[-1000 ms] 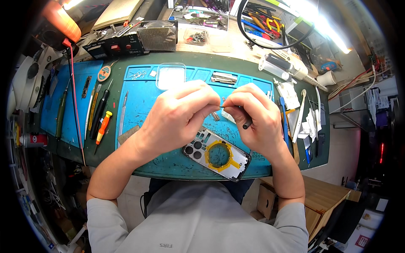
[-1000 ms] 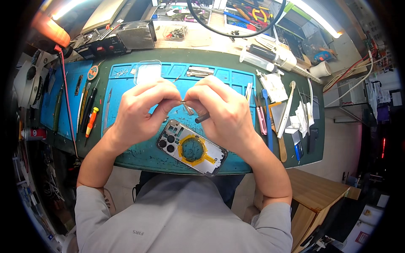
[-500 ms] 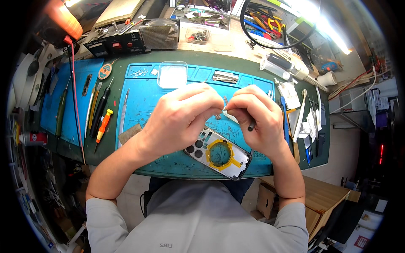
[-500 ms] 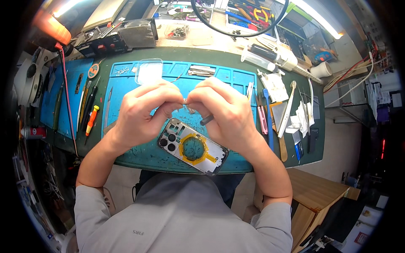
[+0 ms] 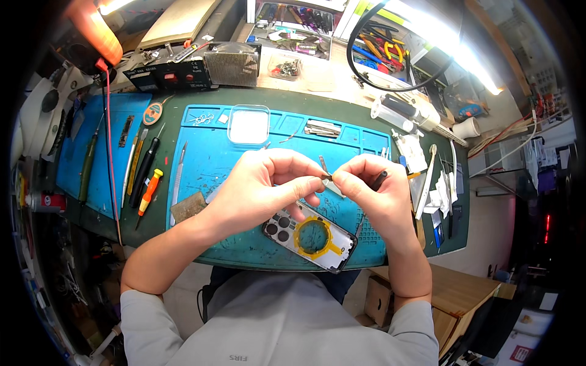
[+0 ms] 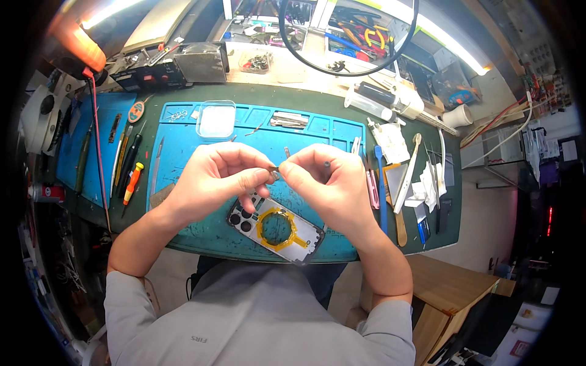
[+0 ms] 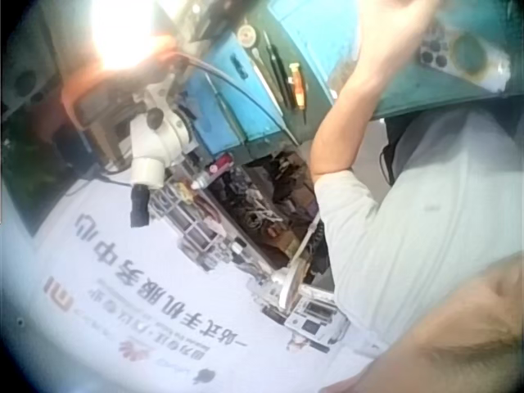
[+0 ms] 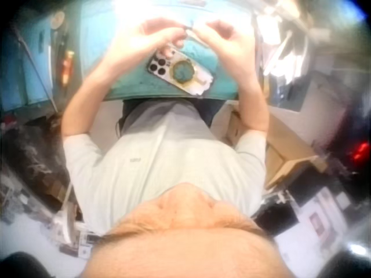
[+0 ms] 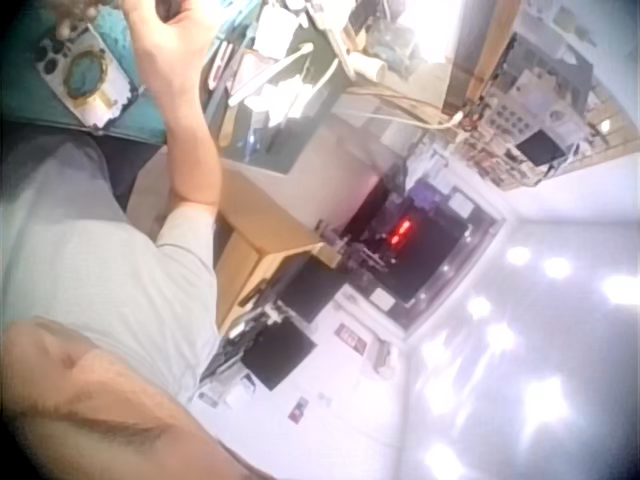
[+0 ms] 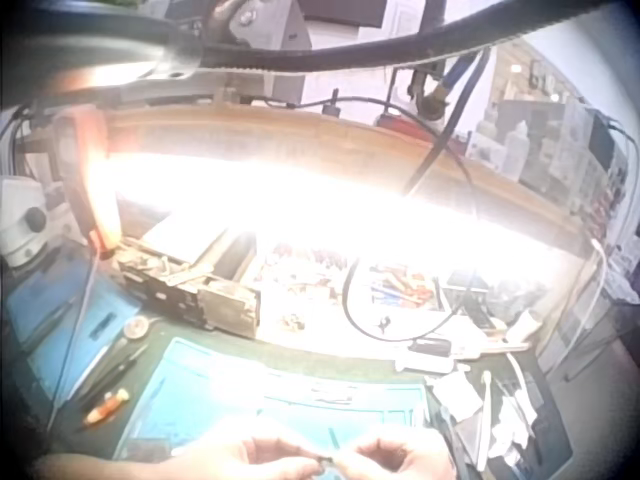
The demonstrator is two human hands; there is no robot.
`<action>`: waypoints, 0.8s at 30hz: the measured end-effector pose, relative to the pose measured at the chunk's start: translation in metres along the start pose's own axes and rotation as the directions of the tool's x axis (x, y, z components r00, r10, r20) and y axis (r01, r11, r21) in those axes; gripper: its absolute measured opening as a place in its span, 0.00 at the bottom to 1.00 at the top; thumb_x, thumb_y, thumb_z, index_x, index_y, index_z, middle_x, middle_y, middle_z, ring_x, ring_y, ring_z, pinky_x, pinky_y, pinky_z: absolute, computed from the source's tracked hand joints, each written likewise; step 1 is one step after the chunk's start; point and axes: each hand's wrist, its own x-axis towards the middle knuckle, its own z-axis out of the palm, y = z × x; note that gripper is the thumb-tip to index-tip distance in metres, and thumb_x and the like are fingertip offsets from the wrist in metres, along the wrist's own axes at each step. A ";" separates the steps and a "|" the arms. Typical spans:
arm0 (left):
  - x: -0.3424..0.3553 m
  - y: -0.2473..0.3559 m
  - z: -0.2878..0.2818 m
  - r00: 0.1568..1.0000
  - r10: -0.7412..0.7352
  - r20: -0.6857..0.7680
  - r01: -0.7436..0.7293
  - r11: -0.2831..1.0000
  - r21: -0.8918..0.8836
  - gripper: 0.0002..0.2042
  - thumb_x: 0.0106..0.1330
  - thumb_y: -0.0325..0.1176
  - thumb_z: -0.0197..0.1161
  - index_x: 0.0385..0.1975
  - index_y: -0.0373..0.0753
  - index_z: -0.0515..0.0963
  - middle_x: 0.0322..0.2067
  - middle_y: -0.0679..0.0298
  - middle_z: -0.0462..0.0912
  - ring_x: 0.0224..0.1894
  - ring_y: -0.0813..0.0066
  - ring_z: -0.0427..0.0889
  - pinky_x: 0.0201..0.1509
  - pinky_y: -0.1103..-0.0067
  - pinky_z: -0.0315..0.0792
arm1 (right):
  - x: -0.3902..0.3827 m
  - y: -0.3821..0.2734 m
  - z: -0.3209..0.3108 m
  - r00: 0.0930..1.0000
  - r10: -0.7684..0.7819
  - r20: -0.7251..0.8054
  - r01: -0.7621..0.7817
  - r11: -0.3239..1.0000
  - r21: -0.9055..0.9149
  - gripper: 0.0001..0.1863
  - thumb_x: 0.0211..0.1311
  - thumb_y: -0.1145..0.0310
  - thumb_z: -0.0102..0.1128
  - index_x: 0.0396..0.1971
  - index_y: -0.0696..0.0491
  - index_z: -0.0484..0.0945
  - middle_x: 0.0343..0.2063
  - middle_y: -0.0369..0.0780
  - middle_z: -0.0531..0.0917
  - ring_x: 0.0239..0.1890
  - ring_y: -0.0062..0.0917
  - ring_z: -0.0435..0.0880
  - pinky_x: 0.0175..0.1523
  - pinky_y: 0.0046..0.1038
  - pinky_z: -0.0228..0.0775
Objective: The person uses a small brush to clean the interior of a disassembled smartphone back housing, focusing on the camera module area and adhesive residue. They then pick up a small component from a plastic bag and place it on the workbench.
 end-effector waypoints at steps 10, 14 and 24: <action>0.000 0.006 -0.005 0.958 -0.282 0.061 0.288 0.923 -0.257 0.15 0.74 0.29 0.71 0.56 0.29 0.83 0.45 0.58 0.89 0.43 0.78 0.89 0.37 0.83 0.85 | 0.006 0.001 -0.008 0.983 0.168 0.072 -0.175 0.980 0.092 0.11 0.70 0.67 0.72 0.37 0.61 0.88 0.29 0.34 0.88 0.32 0.11 0.80 0.37 0.19 0.69; 0.001 0.006 -0.005 0.956 -0.289 0.054 0.293 0.921 -0.257 0.15 0.74 0.30 0.71 0.55 0.29 0.83 0.44 0.58 0.89 0.43 0.78 0.89 0.37 0.83 0.85 | 0.006 0.003 -0.008 0.981 0.173 0.090 -0.182 0.977 0.108 0.11 0.70 0.67 0.72 0.37 0.61 0.88 0.30 0.34 0.88 0.32 0.11 0.81 0.37 0.19 0.70; 0.002 -0.009 -0.006 0.996 -0.084 -0.023 0.087 0.984 0.154 0.10 0.78 0.34 0.67 0.44 0.31 0.83 0.36 0.63 0.86 0.33 0.81 0.85 0.30 0.84 0.81 | 0.002 0.004 -0.001 0.978 0.141 0.154 -0.152 0.986 0.065 0.10 0.73 0.68 0.70 0.40 0.61 0.86 0.33 0.34 0.89 0.36 0.11 0.82 0.42 0.20 0.75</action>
